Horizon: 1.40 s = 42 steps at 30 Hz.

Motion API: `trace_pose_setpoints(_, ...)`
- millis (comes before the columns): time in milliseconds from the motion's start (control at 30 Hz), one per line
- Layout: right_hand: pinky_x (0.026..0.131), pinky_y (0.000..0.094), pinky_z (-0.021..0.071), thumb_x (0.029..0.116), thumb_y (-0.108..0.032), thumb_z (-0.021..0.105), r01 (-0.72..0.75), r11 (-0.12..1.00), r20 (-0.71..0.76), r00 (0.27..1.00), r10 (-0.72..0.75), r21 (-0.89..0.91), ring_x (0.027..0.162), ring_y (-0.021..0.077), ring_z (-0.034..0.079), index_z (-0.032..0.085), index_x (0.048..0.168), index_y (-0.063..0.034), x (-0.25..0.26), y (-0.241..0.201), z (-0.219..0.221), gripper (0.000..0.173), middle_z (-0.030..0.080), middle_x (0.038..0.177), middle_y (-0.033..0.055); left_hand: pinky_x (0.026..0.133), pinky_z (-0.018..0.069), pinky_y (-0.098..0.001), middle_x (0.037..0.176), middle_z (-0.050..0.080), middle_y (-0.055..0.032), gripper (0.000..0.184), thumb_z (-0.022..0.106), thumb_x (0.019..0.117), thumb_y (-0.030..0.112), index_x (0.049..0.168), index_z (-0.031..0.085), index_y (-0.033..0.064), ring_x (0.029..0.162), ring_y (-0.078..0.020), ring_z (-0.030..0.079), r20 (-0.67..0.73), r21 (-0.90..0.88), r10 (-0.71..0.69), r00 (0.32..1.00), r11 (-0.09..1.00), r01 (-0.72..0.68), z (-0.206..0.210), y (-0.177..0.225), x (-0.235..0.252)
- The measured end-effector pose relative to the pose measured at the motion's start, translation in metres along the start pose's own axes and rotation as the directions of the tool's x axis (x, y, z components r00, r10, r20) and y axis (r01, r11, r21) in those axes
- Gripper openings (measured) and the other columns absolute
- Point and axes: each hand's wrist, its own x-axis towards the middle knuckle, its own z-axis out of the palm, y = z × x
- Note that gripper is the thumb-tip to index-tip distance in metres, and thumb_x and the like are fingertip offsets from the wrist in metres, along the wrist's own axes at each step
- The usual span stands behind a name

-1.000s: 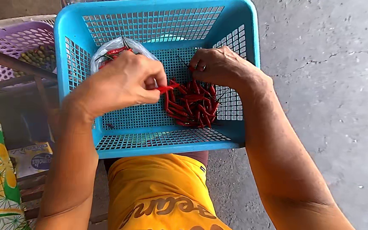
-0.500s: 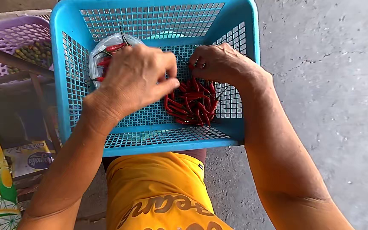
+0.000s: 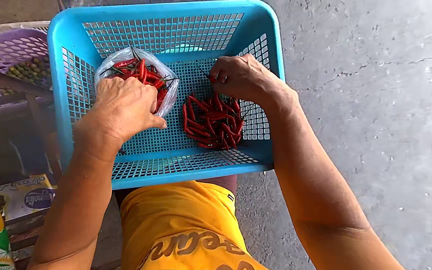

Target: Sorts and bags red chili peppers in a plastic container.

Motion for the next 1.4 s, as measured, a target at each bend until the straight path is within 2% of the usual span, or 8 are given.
trace_pose_setpoints(367, 0.070, 0.0282, 0.0600, 0.0965, -0.008, 0.062, 0.635, 0.683, -0.728, 0.650, -0.218, 0.362, 0.088, 0.0121, 0.070, 0.058, 0.112, 0.0026, 0.000, -0.057, 0.000, 0.020, 0.069, 0.104, 0.0089, 0.062, 0.0460, -0.0507, 0.076, 0.064, -0.0153, 0.020, 0.060, 0.1022, 0.019, 0.090, 0.069, 0.0065, 0.076, -0.0375, 0.065, -0.057, 0.083, 0.038, 0.998, 0.996, -0.033, 0.000, 0.020, -0.009)
trace_pose_setpoints(567, 0.077, 0.0360, 0.0575, 0.1005, -0.013, 0.061, 0.653, 0.758, -0.518, 0.652, -0.554, 0.012, 0.100, 0.0225, 0.069, 0.073, 0.120, -0.0072, 0.006, -0.068, 0.015, 0.024, 0.074, 0.110, 0.0084, 0.054, 0.0432, -0.0454, 0.064, 0.059, -0.0092, 0.016, 0.066, 0.0972, 0.017, 0.083, 0.070, 0.0094, 0.063, -0.0314, 0.062, -0.234, 0.055, 0.148, 0.961, 0.989, -0.139, 0.011, 0.020, -0.017)
trace_pose_setpoints(767, 0.071, 0.0576, 0.0549, 0.0939, -0.032, 0.071, 0.355, 0.934, -0.156, 0.926, -0.343, 0.051, 0.080, 0.0291, 0.070, 0.073, 0.096, -0.0068, -0.001, -0.019, 0.001, 0.026, 0.072, 0.087, 0.0094, 0.053, 0.0425, -0.0465, 0.066, 0.060, -0.0069, 0.027, 0.070, 0.0946, 0.034, 0.078, 0.067, 0.0128, 0.061, -0.0290, 0.062, -0.270, 0.048, 0.135, 0.953, 0.991, -0.127, 0.012, 0.014, -0.016)
trace_pose_setpoints(833, 0.070, 0.0620, 0.0528, 0.0836, -0.053, 0.080, 0.228, 0.973, 0.058, 0.972, -0.229, 0.024, 0.077, 0.0309, 0.069, 0.074, 0.098, -0.0102, -0.007, -0.020, 0.002, 0.046, 0.071, 0.081, 0.0082, 0.060, 0.0447, -0.0496, 0.073, 0.064, -0.0098, 0.044, 0.071, 0.0921, 0.053, 0.080, 0.068, 0.0107, 0.070, -0.0315, 0.064, -0.135, 0.074, 0.054, 0.989, 0.996, -0.044, 0.006, 0.019, -0.015)
trace_pose_setpoints(933, 0.076, 0.0635, 0.0490, 0.0812, -0.048, 0.085, 0.102, 0.988, 0.248, 0.966, -0.071, -0.113, 0.088, 0.0371, 0.067, 0.069, 0.114, -0.0120, -0.014, -0.045, 0.004, 0.051, 0.070, 0.089, 0.0125, 0.064, 0.0473, -0.0517, 0.084, 0.068, -0.0151, 0.030, 0.072, 0.0952, 0.035, 0.093, 0.071, 0.0050, 0.079, -0.0369, 0.067, -0.002, 0.141, -0.001, 1.000, 0.990, 0.001, 0.003, 0.029, -0.009)
trace_pose_setpoints(1067, 0.076, 0.0611, 0.0490, 0.0944, -0.019, 0.070, 0.078, 0.980, 0.252, 0.967, -0.029, -0.184, 0.094, 0.0387, 0.067, 0.072, 0.106, -0.0104, -0.009, -0.057, 0.005, 0.015, 0.071, 0.094, 0.0151, 0.062, 0.0448, -0.0512, 0.074, 0.063, -0.0148, 0.017, 0.062, 0.0990, 0.021, 0.092, 0.066, 0.0061, 0.074, -0.0372, 0.065, -0.087, 0.039, 0.043, 0.995, 0.998, -0.040, 0.001, 0.019, -0.006)
trace_pose_setpoints(1200, 0.080, 0.0637, 0.0496, 0.0917, -0.032, 0.077, 0.074, 0.985, 0.130, 0.990, -0.054, -0.156, 0.101, 0.0396, 0.067, 0.071, 0.110, -0.0079, -0.005, -0.037, 0.006, 0.031, 0.070, 0.106, 0.0164, 0.057, 0.0416, -0.0511, 0.065, 0.055, -0.0123, 0.021, 0.057, 0.0984, 0.025, 0.088, 0.059, 0.0074, 0.066, -0.0357, 0.061, -0.304, -0.117, 0.055, 0.951, 0.989, -0.094, 0.000, -0.004, -0.007)
trace_pose_setpoints(1400, 0.076, 0.0632, 0.0493, 0.0922, -0.022, 0.073, 0.040, 0.986, 0.185, 0.983, -0.010, -0.162, 0.093, 0.0421, 0.067, 0.066, 0.114, -0.0072, -0.005, -0.041, 0.010, 0.027, 0.069, 0.095, 0.0190, 0.073, 0.0493, -0.0550, 0.083, 0.066, -0.0134, 0.034, 0.061, 0.1022, 0.041, 0.111, 0.065, 0.0082, 0.084, -0.0353, 0.066, -0.015, -0.135, 0.044, 0.999, 0.990, -0.046, 0.000, -0.004, -0.008)
